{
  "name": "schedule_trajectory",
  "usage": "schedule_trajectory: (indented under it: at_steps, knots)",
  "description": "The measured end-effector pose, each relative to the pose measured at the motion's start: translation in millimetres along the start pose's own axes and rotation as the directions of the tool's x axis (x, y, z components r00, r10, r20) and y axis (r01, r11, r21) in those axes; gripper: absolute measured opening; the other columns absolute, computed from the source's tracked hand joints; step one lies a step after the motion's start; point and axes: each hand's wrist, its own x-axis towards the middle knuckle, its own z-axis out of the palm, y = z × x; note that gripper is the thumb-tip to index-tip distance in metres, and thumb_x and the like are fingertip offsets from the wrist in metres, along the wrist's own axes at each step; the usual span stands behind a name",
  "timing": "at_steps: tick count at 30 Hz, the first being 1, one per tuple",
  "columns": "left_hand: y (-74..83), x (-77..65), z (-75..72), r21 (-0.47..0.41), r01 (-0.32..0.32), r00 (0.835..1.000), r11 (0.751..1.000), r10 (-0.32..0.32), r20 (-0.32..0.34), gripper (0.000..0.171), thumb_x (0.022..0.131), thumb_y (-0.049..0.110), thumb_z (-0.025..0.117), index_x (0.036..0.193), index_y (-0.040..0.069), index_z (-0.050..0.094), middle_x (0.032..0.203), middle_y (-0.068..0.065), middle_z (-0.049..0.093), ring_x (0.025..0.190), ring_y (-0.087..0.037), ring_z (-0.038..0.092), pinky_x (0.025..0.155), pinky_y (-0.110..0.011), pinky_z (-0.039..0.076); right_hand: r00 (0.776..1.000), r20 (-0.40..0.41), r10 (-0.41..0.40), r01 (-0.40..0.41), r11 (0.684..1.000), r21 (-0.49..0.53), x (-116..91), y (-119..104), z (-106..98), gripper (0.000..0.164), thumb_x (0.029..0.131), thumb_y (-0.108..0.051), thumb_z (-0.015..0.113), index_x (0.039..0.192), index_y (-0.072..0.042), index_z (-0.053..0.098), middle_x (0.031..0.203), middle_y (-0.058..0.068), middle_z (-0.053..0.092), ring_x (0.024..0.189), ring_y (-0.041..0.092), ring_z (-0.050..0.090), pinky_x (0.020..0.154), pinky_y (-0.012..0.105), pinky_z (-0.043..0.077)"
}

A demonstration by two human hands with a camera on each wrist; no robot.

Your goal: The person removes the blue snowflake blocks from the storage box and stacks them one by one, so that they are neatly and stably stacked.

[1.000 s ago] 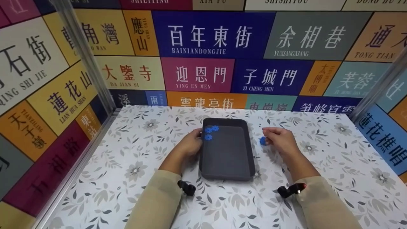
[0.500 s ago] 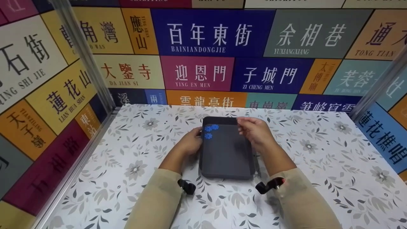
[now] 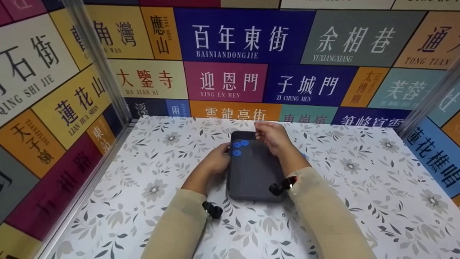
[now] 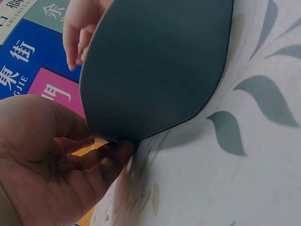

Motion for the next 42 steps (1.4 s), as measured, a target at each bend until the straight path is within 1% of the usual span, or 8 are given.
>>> schedule_trajectory:
  at_steps: [8, 13, 16, 19, 22, 30, 36, 42]
  knots:
    - [-1.8, 2.0, 0.6, 0.003, -0.053, 0.999, 0.999, 0.053, 0.006, 0.058, 0.106, 0.011, 0.046, 0.164, 0.006, 0.042, 0.162, -0.018, 0.054, 0.155, -0.033, 0.046, 0.133, -0.049, 0.031, 0.999, -0.039, 0.032, -0.031, 0.999, 0.018, 26, 15, -6, 0.021, 0.103, -0.012, 0.069, 0.121, 0.000, 0.072, 0.086, 0.000, 0.070, 0.073, 0.012, 0.064, 0.067, 0.021, 0.058]
    - [-2.8, 2.6, 0.2, 0.009, -0.041, 0.999, 0.999, 0.041, -0.011, 0.060, 0.103, 0.009, 0.048, 0.163, 0.007, 0.044, 0.160, -0.017, 0.056, 0.154, -0.033, 0.048, 0.132, -0.048, 0.032, 0.999, -0.040, 0.010, -0.015, 0.993, -0.113, 29, 29, -12, 0.028, 0.104, -0.017, 0.069, 0.127, -0.002, 0.073, 0.108, 0.009, 0.073, 0.082, 0.013, 0.065, 0.070, 0.022, 0.059]
    - [-2.3, 2.9, 0.3, 0.013, -0.020, 1.000, 1.000, 0.020, -0.018, 0.062, 0.102, 0.009, 0.049, 0.163, 0.008, 0.044, 0.160, -0.016, 0.056, 0.154, -0.032, 0.047, 0.132, -0.048, 0.032, 0.998, -0.037, -0.052, 0.043, 0.974, -0.224, 30, 36, -12, 0.035, 0.103, -0.020, 0.070, 0.131, 0.002, 0.072, 0.107, 0.010, 0.072, 0.081, 0.012, 0.065, 0.070, 0.022, 0.060]
    - [-1.9, 3.1, 0.1, 0.014, -0.009, 1.000, 1.000, 0.009, -0.011, 0.060, 0.104, 0.012, 0.049, 0.164, 0.009, 0.043, 0.161, -0.016, 0.055, 0.155, -0.032, 0.046, 0.132, -0.048, 0.031, 0.993, -0.032, -0.117, 0.099, 0.932, -0.347, 30, 42, -11, 0.033, 0.101, -0.020, 0.073, 0.126, 0.002, 0.075, 0.097, 0.004, 0.072, 0.078, 0.012, 0.067, 0.070, 0.025, 0.061]
    - [-1.3, 2.6, 0.0, 0.024, -0.015, 1.000, 1.000, 0.016, -0.008, 0.059, 0.105, 0.014, 0.049, 0.164, 0.008, 0.042, 0.161, -0.016, 0.055, 0.155, -0.032, 0.047, 0.132, -0.049, 0.031, 0.986, -0.017, -0.165, 0.136, 0.862, -0.488, 31, 46, -9, 0.026, 0.099, -0.022, 0.076, 0.118, -0.004, 0.080, 0.095, 0.002, 0.075, 0.076, 0.012, 0.069, 0.071, 0.027, 0.062]
    - [1.2, 1.9, -1.1, 0.049, -0.007, 1.000, 0.999, 0.007, 0.001, 0.057, 0.108, 0.017, 0.048, 0.164, 0.010, 0.043, 0.163, -0.014, 0.054, 0.156, -0.031, 0.045, 0.133, -0.049, 0.030, 0.979, 0.050, -0.196, 0.173, 0.682, -0.711, 34, 52, -9, 0.025, 0.095, -0.026, 0.081, 0.117, -0.014, 0.082, 0.113, 0.009, 0.080, 0.089, 0.019, 0.074, 0.081, 0.033, 0.062]
    - [1.5, 1.7, -1.6, 0.064, 0.002, 1.000, 0.998, -0.003, 0.009, 0.060, 0.105, 0.014, 0.049, 0.164, 0.010, 0.042, 0.163, -0.014, 0.053, 0.156, -0.030, 0.045, 0.133, -0.048, 0.029, 0.982, 0.077, -0.173, 0.170, 0.626, -0.761, 35, 55, -6, 0.031, 0.092, -0.028, 0.083, 0.121, -0.015, 0.081, 0.120, 0.007, 0.080, 0.106, 0.023, 0.075, 0.097, 0.042, 0.062]
    - [0.9, 1.9, -0.4, 0.037, -0.005, 1.000, 0.999, 0.004, 0.014, 0.062, 0.103, 0.011, 0.048, 0.164, 0.009, 0.042, 0.163, -0.015, 0.053, 0.157, -0.032, 0.044, 0.133, -0.048, 0.029, 0.976, 0.094, -0.195, 0.192, 0.576, -0.794, 34, 55, -2, 0.036, 0.090, -0.029, 0.085, 0.121, -0.011, 0.081, 0.120, 0.009, 0.081, 0.112, 0.026, 0.076, 0.101, 0.044, 0.061]
